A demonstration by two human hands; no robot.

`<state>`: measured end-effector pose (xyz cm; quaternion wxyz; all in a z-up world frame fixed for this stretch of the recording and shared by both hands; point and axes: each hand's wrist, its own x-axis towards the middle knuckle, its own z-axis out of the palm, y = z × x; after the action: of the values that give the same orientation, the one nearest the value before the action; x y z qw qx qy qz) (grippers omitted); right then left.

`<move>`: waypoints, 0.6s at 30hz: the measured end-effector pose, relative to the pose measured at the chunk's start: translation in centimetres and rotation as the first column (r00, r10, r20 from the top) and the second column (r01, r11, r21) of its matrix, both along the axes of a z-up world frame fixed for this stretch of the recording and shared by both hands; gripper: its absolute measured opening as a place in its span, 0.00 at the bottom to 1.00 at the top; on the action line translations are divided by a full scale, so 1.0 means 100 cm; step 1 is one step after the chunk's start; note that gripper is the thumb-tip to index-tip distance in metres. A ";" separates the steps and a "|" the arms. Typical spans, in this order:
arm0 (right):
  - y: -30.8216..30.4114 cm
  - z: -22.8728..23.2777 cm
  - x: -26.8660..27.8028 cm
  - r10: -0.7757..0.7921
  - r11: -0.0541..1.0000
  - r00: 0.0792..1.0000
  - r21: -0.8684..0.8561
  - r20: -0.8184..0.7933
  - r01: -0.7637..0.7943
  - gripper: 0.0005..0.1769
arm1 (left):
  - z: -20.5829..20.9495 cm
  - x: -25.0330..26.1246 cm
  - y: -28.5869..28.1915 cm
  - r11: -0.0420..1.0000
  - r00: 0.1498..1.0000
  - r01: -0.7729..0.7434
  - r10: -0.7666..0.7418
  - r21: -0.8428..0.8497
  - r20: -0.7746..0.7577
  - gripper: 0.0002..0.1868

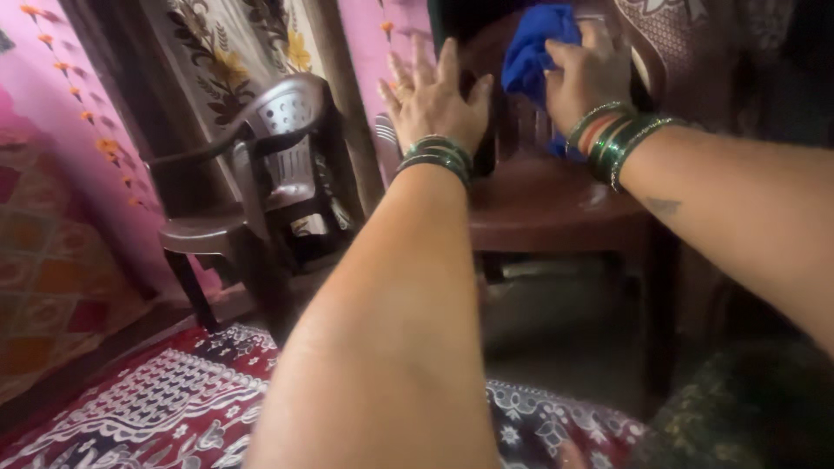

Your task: The person wipes the surface of a patterned tablecloth with a blue cloth. They also wipe the armrest of a nearby plastic chair. The person is barefoot during the task.

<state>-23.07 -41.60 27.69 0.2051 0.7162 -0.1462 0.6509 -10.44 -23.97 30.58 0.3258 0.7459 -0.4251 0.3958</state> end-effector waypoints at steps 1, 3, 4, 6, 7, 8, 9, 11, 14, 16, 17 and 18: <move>0.004 0.005 0.002 -0.003 1.000 1.000 -0.018 0.002 0.003 0.18 | 0.003 -0.004 0.002 1.000 1.000 0.014 -0.014 0.012 -0.002 0.38; 0.010 0.013 0.007 -0.008 0.998 1.000 -0.059 -0.003 0.008 0.17 | 0.005 -0.008 0.004 0.999 1.000 0.021 -0.021 0.037 0.002 0.37; 0.013 0.014 0.011 0.007 1.000 1.000 -0.023 0.001 -0.007 0.17 | 0.004 -0.009 0.006 0.998 1.000 0.015 -0.016 0.055 0.013 0.36; 0.015 0.015 0.021 0.033 0.998 0.999 0.051 0.008 -0.033 0.17 | 0.002 -0.006 0.010 0.997 1.000 0.013 -0.015 0.079 0.024 0.35; 0.014 0.016 0.025 0.036 0.999 0.999 0.023 0.000 -0.036 0.17 | 0.001 -0.004 0.013 0.996 1.000 0.016 -0.018 0.086 0.024 0.35; 0.014 0.015 0.030 0.038 0.999 0.999 -0.001 -0.008 -0.038 0.17 | -0.002 -0.001 0.015 0.995 0.999 0.021 -0.024 0.096 0.024 0.34; 0.014 0.015 0.033 0.040 0.999 0.999 -0.025 -0.015 -0.040 0.18 | -0.004 0.002 0.019 0.992 1.000 0.009 -0.011 0.124 0.019 0.35; 0.016 0.013 0.037 -0.040 0.999 0.998 -0.016 -0.053 0.039 0.18 | -0.006 0.007 0.024 0.986 1.000 -0.013 0.012 0.168 0.009 0.37; 0.029 0.012 0.037 -0.091 0.989 0.983 0.101 -0.159 0.108 0.36 | -0.011 0.010 0.028 0.983 0.999 -0.036 0.035 0.178 0.010 0.39; 0.036 0.014 0.037 -0.119 0.973 0.968 0.170 -0.223 0.158 0.48 | -0.011 0.013 0.027 0.976 0.999 -0.031 0.024 0.216 0.034 0.40; 0.037 0.014 0.037 -0.145 0.964 0.959 0.186 -0.244 0.193 0.50 | -0.012 0.014 0.026 0.972 0.999 -0.030 0.020 0.234 0.045 0.40; 0.039 0.014 0.040 -0.164 0.954 0.951 0.204 -0.264 0.221 0.53 | -0.015 0.015 0.025 0.971 0.999 -0.032 0.022 0.237 0.045 0.41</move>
<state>-19.10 -37.71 29.07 0.1998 0.7919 -0.2640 0.5132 -8.94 -21.48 29.11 0.2197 0.7767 -0.4662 0.3621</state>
